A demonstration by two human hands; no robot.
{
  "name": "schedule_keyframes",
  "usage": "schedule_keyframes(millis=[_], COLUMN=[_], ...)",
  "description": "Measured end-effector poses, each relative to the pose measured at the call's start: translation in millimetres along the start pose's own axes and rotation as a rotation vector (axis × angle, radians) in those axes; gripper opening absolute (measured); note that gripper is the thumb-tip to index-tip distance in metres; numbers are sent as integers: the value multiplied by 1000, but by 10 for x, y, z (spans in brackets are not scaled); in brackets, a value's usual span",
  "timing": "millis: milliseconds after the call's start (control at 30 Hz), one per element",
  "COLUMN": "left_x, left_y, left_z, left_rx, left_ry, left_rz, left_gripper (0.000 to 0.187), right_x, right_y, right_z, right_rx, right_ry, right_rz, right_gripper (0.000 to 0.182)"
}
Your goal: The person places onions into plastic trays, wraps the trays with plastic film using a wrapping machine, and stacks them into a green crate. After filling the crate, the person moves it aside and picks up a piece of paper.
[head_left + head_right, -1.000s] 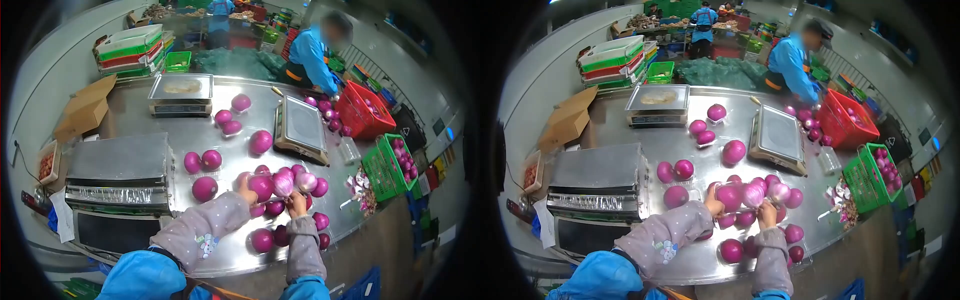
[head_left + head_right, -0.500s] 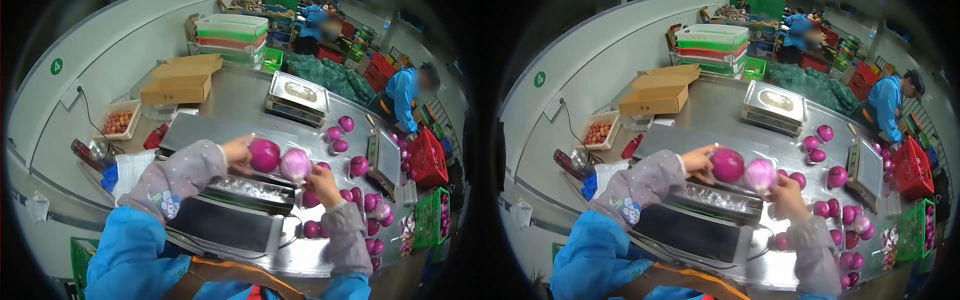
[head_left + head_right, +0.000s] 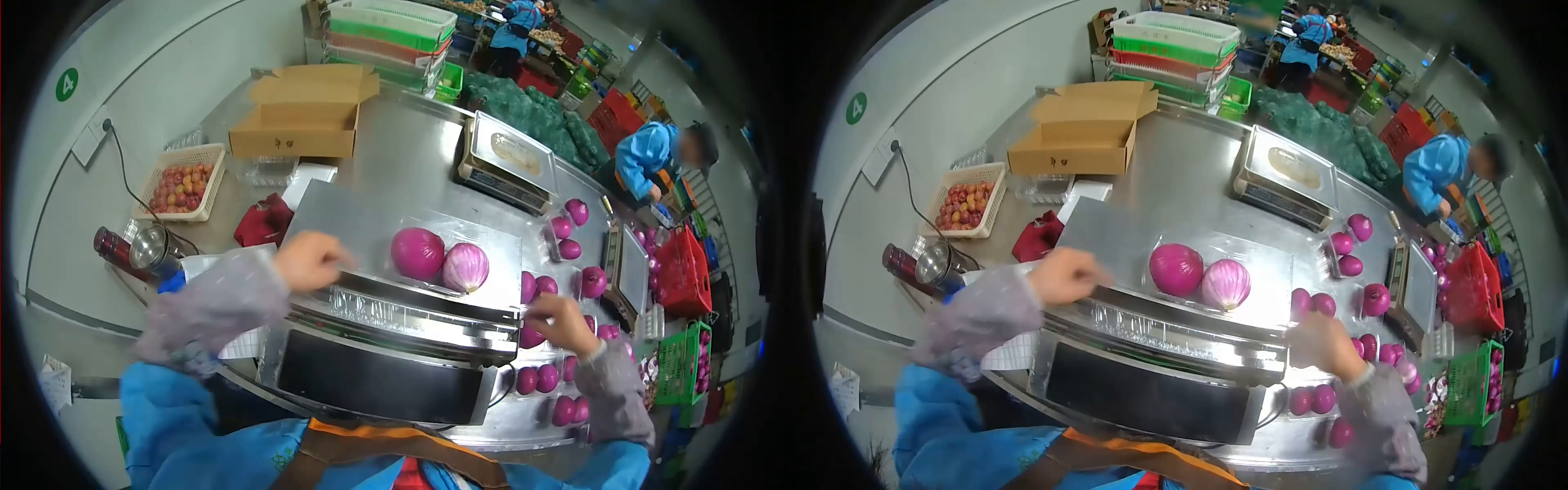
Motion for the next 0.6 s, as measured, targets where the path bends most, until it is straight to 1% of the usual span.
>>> schedule_keyframes(millis=[33, 67, 100, 133, 167, 233, 267, 300, 367, 400, 433, 467, 500, 533, 567, 600], left_x=[-194, -222, -238, -238, -178, -31, -23, -78, -208, -344, -454, -598, -691, -761, -743, -659], left_y=[-29, 42, 114, 169, 259, 477, 522, 510, 437, 450, 351, 169, -25, -197, -409, -616], left_z=[-19, -54, -146, -237, -252, -246, -229, -262, -241, -156, -193, -311, -387, -456, -538, -546], left_rx=[274, 266, 462, 663, 664, 669, 564, 560, 392, 173, -110, -393, -573, -751, -895, -1033], left_ry=[157, 153, 249, 341, 336, 358, 302, 301, 70, 53, -163, -379, -285, -187, -93, 7], left_rz=[-17, -3, -32, -70, -73, -145, -117, -103, 8, -18, 149, 309, 255, 198, 92, -16], left_gripper=[49, 49, 47, 44, 44, 37, 30, 30, 25, 22, 23, 25, 28, 32, 34, 37], right_x=[-67, -159, -263, -157, -94, 72, 91, 93, -89, -247, -364, -514, -616, -745, -748, -659], right_y=[112, 212, 287, 471, 600, 803, 859, 867, 1034, 1014, 846, 748, 520, 367, 61, -188], right_z=[11, 63, 110, 106, 114, 34, 11, 0, -195, -222, -83, -36, 89, 36, 189, 126], right_rx=[9, 39, 63, -49, -45, 176, 265, 323, 921, 1206, 1309, 1395, 1458, 1481, 1548, 1524], right_ry=[1, -36, -74, -137, -159, -73, -66, -96, 159, 207, 236, 288, 244, 166, 108, -107], right_rz=[10, -100, -211, -182, -231, -385, -471, -461, -373, -291, -257, -311, -313, -420, -555, -649], right_gripper=[33, 36, 39, 42, 37, 24, 20, 14, 9, 8, 7, 9, 11, 11, 12, 16])
Point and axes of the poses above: each hand's wrist, its own x-axis towards the middle knuckle, its own y-axis out of the palm, z = x × y, the point moved 3 cm from there along x, towards the middle knuckle, and after that the axes turned 9 degrees about x, right-handed, at the moved point
